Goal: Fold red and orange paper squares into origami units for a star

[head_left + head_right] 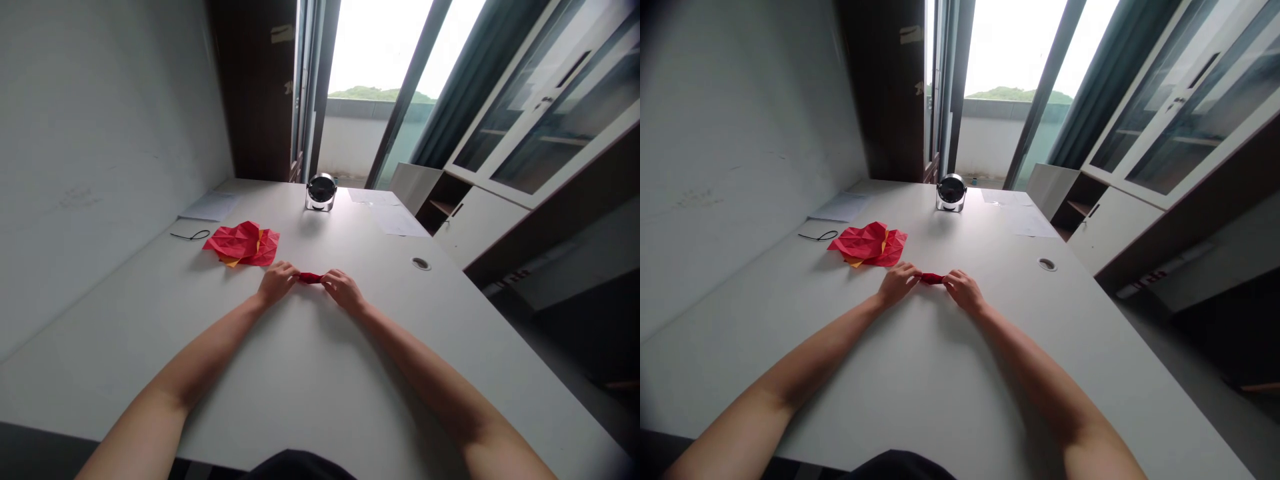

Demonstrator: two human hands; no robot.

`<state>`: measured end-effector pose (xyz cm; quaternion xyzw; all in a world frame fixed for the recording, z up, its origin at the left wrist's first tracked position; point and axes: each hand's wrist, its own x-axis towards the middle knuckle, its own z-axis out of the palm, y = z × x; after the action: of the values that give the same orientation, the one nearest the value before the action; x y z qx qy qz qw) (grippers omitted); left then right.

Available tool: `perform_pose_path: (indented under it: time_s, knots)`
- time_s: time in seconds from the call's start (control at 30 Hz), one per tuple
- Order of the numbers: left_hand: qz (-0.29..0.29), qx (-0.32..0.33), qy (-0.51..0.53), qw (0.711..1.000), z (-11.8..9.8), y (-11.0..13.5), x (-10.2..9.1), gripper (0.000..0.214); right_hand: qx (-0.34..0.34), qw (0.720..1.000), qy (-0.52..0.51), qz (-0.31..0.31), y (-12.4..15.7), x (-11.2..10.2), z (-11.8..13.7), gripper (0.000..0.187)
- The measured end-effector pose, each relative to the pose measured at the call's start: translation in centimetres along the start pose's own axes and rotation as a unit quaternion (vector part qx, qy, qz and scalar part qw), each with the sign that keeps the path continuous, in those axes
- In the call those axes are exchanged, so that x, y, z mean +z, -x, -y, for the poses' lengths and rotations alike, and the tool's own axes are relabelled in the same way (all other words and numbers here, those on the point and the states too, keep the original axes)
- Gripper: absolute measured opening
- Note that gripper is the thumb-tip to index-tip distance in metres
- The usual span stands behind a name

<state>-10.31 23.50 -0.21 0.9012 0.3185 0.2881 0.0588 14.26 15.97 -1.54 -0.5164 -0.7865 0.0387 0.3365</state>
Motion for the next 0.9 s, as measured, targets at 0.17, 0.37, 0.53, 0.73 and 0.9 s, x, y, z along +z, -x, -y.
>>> perform_pose_path:
  time_s: [0.17,0.37,0.53,0.73,0.9]
  knots:
    - [0.005,-0.016,0.009,1.000,0.0,-0.1,0.2,0.020,0.034,0.997,-0.071,-0.006,-0.4,0.2,0.8,0.009]
    - [0.001,-0.014,0.017,1.000,-0.6,-0.3,0.3,0.023,0.057,0.998,-0.020,-0.006,-0.3,0.6,1.6,0.016]
    - [0.012,-0.003,0.045,0.999,-1.3,-0.4,0.3,0.025,-0.013,1.000,0.022,0.017,0.0,0.1,2.2,0.013]
    - [0.038,-0.071,0.202,0.976,-0.8,-0.5,0.3,0.024,0.008,0.999,0.039,0.006,0.2,-0.3,1.6,0.015]
    - [0.056,-0.171,0.454,0.873,-0.2,-0.5,0.4,0.028,0.008,0.998,0.059,0.015,0.5,-0.2,0.9,0.009]
